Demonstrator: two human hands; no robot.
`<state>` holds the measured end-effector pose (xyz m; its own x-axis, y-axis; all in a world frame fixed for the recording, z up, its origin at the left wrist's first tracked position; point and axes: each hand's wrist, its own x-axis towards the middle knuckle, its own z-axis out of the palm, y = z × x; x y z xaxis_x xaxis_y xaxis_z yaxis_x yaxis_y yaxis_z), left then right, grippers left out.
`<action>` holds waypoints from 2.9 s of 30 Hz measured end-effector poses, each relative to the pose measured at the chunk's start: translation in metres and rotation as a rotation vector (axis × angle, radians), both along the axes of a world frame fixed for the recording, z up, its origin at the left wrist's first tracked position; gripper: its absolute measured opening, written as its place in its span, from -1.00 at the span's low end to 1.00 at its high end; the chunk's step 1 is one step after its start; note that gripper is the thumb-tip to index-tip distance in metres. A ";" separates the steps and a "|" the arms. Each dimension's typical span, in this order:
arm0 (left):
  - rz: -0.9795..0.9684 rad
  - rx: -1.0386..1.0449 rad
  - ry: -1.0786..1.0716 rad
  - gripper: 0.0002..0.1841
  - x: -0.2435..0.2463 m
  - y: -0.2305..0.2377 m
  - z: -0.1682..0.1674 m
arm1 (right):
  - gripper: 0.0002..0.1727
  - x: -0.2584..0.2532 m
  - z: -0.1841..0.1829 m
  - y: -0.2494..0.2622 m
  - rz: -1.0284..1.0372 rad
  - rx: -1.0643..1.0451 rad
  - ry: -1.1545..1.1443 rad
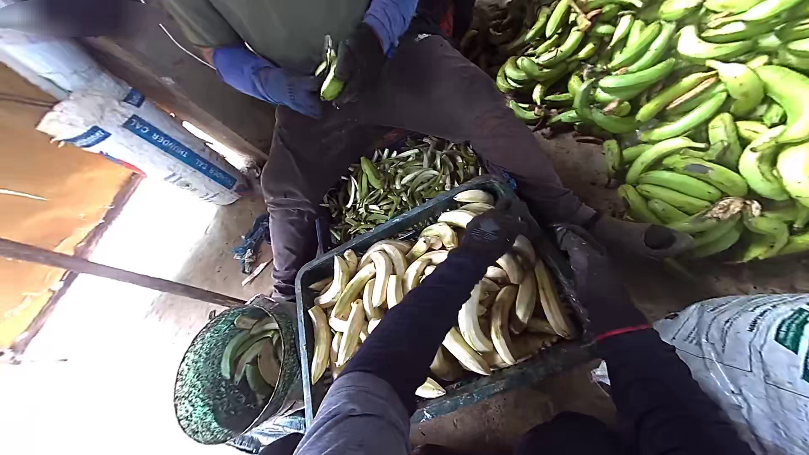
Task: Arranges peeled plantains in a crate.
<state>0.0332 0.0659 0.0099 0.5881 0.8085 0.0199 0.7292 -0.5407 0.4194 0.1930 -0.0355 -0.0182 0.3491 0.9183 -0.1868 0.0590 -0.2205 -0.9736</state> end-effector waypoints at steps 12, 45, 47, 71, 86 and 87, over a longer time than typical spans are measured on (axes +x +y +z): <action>0.575 -0.053 -0.596 -0.75 -0.179 -0.014 0.021 | -0.58 0.000 -0.002 0.003 -0.020 -0.087 -0.031; 0.179 -0.085 0.286 -0.65 -0.066 0.020 0.000 | -0.56 -0.070 0.021 0.052 0.275 0.156 -0.801; 0.096 -0.010 0.363 -0.65 -0.069 0.022 0.005 | -0.54 -0.080 0.024 0.079 0.321 -0.016 -0.823; 0.293 -0.138 0.111 -0.50 -0.089 0.027 0.015 | -0.34 -0.095 -0.003 0.067 0.594 -0.180 -1.083; 0.366 -0.228 0.042 -0.46 -0.083 0.037 0.002 | -0.28 -0.083 0.012 0.098 0.704 -0.247 -1.073; 0.369 -0.229 0.054 -0.45 -0.083 0.037 0.003 | -0.30 -0.078 0.013 0.098 0.740 -0.220 -1.048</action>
